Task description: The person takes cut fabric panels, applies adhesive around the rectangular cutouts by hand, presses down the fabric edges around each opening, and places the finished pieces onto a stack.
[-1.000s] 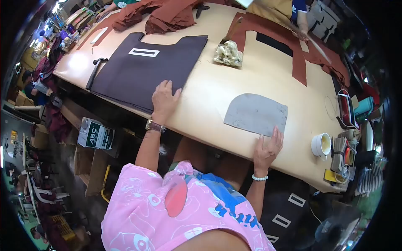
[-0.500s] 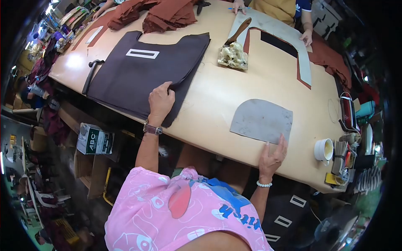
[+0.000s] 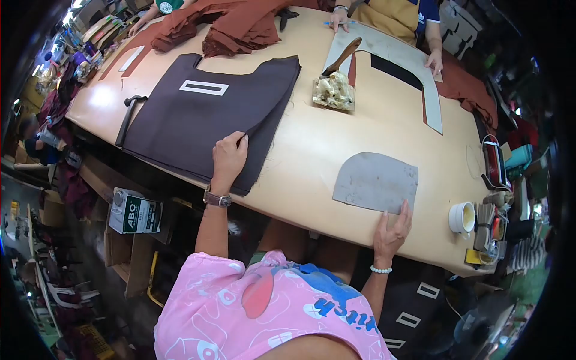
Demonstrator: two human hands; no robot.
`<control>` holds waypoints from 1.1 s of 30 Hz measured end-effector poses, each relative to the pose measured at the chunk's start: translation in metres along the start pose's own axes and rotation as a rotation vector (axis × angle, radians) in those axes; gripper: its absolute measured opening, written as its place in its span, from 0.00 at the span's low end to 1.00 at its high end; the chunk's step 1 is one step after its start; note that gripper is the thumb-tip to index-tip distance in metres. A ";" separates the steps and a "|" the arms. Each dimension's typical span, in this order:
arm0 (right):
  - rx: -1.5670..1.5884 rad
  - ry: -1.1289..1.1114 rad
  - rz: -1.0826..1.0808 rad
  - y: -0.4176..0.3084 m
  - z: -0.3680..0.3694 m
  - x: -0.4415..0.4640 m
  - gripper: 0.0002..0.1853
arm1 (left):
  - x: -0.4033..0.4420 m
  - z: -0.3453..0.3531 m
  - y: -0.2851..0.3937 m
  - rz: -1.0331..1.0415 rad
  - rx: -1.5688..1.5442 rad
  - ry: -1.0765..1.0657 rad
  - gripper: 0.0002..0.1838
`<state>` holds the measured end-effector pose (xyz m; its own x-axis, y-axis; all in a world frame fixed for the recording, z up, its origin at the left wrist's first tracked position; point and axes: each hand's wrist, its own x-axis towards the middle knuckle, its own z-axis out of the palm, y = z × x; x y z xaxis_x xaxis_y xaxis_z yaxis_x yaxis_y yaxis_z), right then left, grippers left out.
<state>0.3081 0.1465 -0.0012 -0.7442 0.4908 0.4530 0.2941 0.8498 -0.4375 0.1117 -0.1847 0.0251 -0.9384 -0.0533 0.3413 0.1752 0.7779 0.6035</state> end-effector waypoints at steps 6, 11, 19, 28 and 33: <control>-0.002 0.029 -0.002 0.004 0.002 -0.002 0.30 | 0.010 -0.021 0.001 -0.240 -0.310 -0.024 0.12; -0.007 0.099 -0.096 -0.008 -0.002 -0.005 0.28 | 0.001 -0.024 0.034 0.009 -0.469 -0.091 0.13; 0.665 -0.439 -0.104 -0.151 0.029 0.037 0.47 | -0.069 0.013 0.054 0.125 -0.543 -0.329 0.14; 0.505 -0.200 0.018 -0.101 0.054 0.079 0.36 | -0.129 0.028 0.097 0.432 -0.534 -0.497 0.10; 0.442 -0.149 -0.033 0.004 0.012 0.078 0.33 | -0.103 0.024 0.122 0.547 -0.486 -0.419 0.12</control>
<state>0.2443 0.1857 0.0227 -0.8365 0.4046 0.3695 0.0092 0.6846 -0.7288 0.2226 -0.0690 0.0464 -0.7004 0.5634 0.4381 0.6557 0.2654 0.7068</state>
